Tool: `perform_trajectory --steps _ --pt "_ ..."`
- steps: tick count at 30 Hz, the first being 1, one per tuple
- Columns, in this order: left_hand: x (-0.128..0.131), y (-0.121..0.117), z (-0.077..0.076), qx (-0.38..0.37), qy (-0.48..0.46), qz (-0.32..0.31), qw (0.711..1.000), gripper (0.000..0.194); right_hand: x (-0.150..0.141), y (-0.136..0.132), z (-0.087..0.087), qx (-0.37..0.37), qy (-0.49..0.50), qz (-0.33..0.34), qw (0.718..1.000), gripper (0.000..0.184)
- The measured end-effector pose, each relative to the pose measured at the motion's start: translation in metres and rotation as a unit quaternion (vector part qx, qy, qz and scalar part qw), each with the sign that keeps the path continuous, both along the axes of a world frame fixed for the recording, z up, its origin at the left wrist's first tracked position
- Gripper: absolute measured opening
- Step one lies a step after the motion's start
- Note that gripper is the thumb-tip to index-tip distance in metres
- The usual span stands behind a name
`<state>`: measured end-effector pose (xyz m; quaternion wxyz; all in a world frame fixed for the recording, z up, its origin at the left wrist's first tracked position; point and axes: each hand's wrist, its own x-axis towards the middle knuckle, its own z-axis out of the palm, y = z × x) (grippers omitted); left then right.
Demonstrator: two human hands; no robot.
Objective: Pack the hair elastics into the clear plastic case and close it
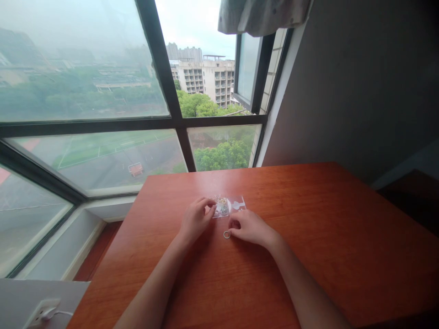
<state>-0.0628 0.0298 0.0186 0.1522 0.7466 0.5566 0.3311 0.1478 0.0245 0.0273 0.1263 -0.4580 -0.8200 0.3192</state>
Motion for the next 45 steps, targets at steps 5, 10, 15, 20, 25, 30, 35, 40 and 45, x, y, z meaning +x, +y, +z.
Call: perform_trajectory --steps 5,10,15,20,25,30,35,40,45 --pt "-0.007 0.001 0.003 0.014 -0.003 0.008 1.000 0.015 0.000 -0.001 0.002 -0.006 -0.007 0.015 1.000 0.011" --pt "-0.010 0.002 0.005 0.019 -0.003 0.016 1.000 0.015 0.001 0.000 0.001 0.000 -0.008 0.029 1.000 0.005" --pt "-0.011 0.002 0.005 0.015 0.001 0.014 1.000 0.015 0.002 -0.001 0.001 0.002 0.003 0.031 1.000 0.004" --pt "-0.012 0.002 0.004 0.014 -0.002 0.013 1.000 0.015 -0.001 0.000 -0.001 0.001 0.003 0.022 1.000 0.012" --pt "-0.013 0.003 0.004 0.010 0.001 0.012 1.000 0.015 -0.001 0.000 -0.003 -0.002 0.000 0.021 1.000 0.013" --pt "-0.014 0.004 0.003 0.003 0.005 0.013 1.000 0.015 -0.001 -0.001 -0.003 -0.010 -0.007 0.040 0.999 0.009" --pt "-0.013 0.003 0.003 0.007 0.004 0.011 1.000 0.015 -0.004 -0.003 -0.001 0.007 -0.038 0.044 0.998 0.009" --pt "-0.012 0.002 0.004 0.005 0.000 0.008 1.000 0.014 -0.010 -0.007 0.000 0.041 -0.085 0.036 0.995 0.011" --pt "-0.012 0.002 0.005 -0.002 -0.006 0.000 1.000 0.015 -0.016 -0.012 -0.002 0.089 -0.111 0.029 0.989 0.011"
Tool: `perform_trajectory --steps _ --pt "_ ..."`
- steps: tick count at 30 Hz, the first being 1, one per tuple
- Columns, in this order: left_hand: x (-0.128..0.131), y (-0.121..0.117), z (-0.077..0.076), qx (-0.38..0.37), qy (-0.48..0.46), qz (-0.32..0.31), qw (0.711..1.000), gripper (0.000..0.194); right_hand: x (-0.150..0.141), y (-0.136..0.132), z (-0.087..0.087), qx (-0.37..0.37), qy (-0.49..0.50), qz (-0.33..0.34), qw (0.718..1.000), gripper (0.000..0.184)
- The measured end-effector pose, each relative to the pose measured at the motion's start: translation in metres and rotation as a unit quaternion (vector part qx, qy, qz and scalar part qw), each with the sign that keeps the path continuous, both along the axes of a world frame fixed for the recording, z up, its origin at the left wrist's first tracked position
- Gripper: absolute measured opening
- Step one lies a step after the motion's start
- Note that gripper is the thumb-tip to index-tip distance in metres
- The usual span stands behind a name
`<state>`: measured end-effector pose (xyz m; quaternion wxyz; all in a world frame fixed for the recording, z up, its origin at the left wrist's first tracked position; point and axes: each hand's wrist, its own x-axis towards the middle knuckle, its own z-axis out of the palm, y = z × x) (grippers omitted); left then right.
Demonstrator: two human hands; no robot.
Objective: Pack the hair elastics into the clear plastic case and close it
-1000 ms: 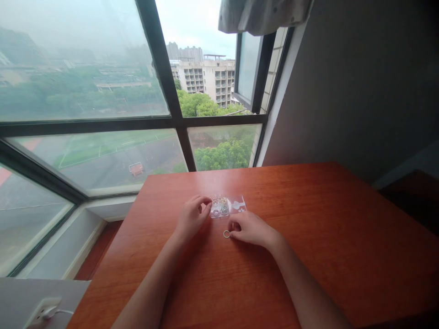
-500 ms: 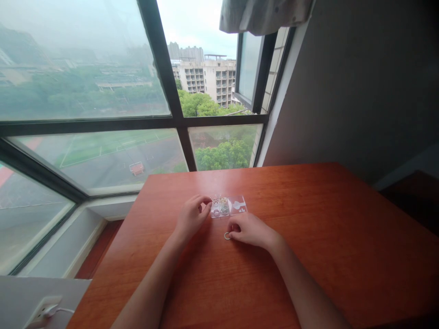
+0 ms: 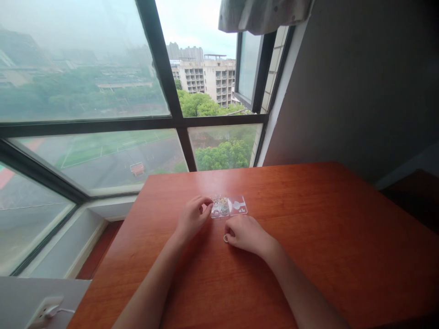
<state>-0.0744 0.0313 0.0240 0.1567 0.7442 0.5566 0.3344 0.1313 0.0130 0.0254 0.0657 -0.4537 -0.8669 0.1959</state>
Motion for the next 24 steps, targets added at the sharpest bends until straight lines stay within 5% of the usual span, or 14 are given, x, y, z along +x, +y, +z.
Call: perform_trajectory --steps 6,15,24 --pt "0.005 0.000 0.001 -0.033 -0.051 -0.009 0.998 0.016 0.004 0.009 0.002 0.001 0.075 -0.053 0.996 0.007" --pt "0.030 -0.011 0.004 -0.084 -0.062 -0.106 0.989 0.015 0.003 0.014 0.003 0.087 0.178 -0.127 0.972 0.006" --pt "0.026 -0.005 -0.005 -0.030 -0.036 -0.029 0.998 0.012 0.010 0.017 0.003 0.100 0.148 -0.158 0.971 0.008"
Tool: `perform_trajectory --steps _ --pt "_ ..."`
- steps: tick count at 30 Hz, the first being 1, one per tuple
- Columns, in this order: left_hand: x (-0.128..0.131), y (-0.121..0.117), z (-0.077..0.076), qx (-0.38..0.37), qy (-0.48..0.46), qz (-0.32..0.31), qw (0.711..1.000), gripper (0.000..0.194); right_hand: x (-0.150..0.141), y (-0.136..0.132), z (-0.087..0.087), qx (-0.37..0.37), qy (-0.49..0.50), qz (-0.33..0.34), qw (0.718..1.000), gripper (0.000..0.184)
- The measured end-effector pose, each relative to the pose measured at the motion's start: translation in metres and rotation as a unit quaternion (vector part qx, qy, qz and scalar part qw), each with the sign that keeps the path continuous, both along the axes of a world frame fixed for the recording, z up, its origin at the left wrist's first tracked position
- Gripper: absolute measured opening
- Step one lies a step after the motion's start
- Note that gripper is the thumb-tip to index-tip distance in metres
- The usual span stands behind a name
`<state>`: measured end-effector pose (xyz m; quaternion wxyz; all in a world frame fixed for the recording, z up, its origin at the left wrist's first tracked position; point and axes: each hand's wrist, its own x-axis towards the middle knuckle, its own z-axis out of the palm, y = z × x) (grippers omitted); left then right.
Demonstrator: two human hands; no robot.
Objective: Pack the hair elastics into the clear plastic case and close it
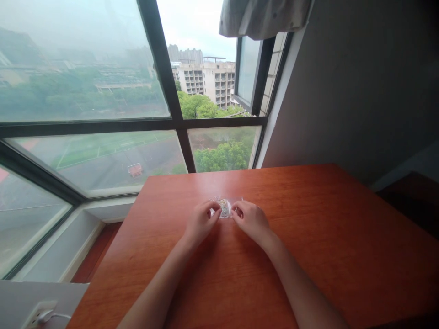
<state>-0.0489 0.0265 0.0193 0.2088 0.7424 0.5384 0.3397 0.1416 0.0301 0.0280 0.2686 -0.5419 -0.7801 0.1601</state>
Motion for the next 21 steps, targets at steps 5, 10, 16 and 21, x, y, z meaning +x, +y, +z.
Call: perform_trajectory --steps 5,10,16,21 --pt "0.003 0.003 -0.001 0.033 0.089 0.036 0.995 0.015 0.004 0.002 0.001 -0.021 -0.027 -0.019 0.999 0.010" --pt "0.000 0.002 -0.002 0.040 0.117 0.046 0.991 0.016 0.004 0.002 0.003 -0.042 -0.041 -0.016 0.998 0.012" --pt "-0.014 0.005 -0.001 0.044 0.073 0.062 0.994 0.018 0.010 0.007 0.001 -0.046 -0.057 -0.055 0.996 0.014" --pt "-0.026 0.013 -0.007 0.030 0.020 0.047 0.998 0.036 0.018 0.014 -0.005 -0.008 -0.097 -0.103 0.990 0.021"
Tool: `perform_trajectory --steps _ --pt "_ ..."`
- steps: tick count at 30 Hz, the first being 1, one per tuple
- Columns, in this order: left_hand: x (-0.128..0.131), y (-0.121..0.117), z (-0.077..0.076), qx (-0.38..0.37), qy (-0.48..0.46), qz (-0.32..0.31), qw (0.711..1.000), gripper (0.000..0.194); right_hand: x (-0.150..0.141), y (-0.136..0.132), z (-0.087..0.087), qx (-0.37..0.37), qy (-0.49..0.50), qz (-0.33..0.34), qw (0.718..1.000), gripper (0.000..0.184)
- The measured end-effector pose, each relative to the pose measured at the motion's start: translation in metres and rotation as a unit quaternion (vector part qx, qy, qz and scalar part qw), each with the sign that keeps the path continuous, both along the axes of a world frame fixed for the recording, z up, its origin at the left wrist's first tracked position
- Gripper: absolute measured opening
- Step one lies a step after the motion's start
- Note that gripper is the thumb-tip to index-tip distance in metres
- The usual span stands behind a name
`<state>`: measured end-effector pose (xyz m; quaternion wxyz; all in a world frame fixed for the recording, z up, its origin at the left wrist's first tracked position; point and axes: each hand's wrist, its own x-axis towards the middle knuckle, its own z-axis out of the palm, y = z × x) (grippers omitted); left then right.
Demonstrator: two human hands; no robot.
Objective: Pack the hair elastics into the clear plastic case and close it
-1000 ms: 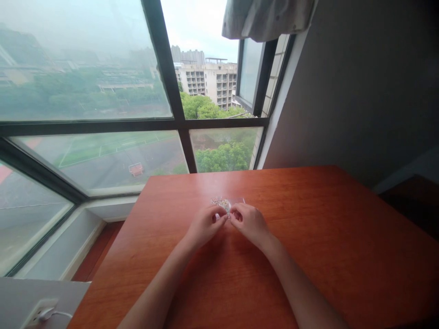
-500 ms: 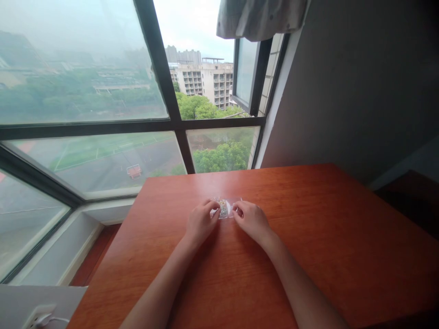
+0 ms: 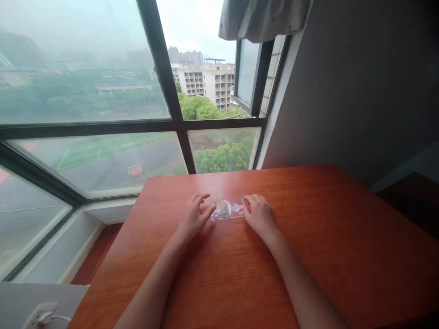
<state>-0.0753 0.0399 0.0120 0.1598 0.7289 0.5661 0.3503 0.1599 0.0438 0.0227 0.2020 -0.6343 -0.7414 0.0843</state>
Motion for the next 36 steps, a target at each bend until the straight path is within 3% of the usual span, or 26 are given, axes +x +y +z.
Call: perform_trajectory --steps 3,6,13,23,31,36 --pt "-0.004 0.004 -0.006 -0.020 -0.003 -0.035 0.999 0.058 0.001 0.002 -0.007 0.001 -0.037 -0.024 0.999 0.039" --pt "-0.007 0.005 -0.009 -0.033 0.018 -0.061 0.997 0.068 -0.003 0.001 -0.016 -0.019 -0.045 -0.022 0.999 0.040" --pt "-0.009 0.005 -0.008 -0.020 0.041 -0.071 0.996 0.055 -0.012 0.001 -0.027 -0.023 0.016 0.020 0.999 0.046" --pt "-0.010 0.006 -0.009 -0.024 0.017 -0.087 0.996 0.056 -0.021 -0.003 -0.028 -0.002 0.136 0.069 0.988 0.061" --pt "-0.005 0.004 -0.006 -0.018 0.028 -0.072 0.997 0.054 -0.026 -0.008 -0.024 -0.005 0.169 0.131 0.977 0.068" --pt "-0.004 0.005 -0.011 -0.024 0.019 -0.084 0.996 0.056 -0.034 -0.016 -0.023 0.021 0.120 0.185 0.975 0.064"
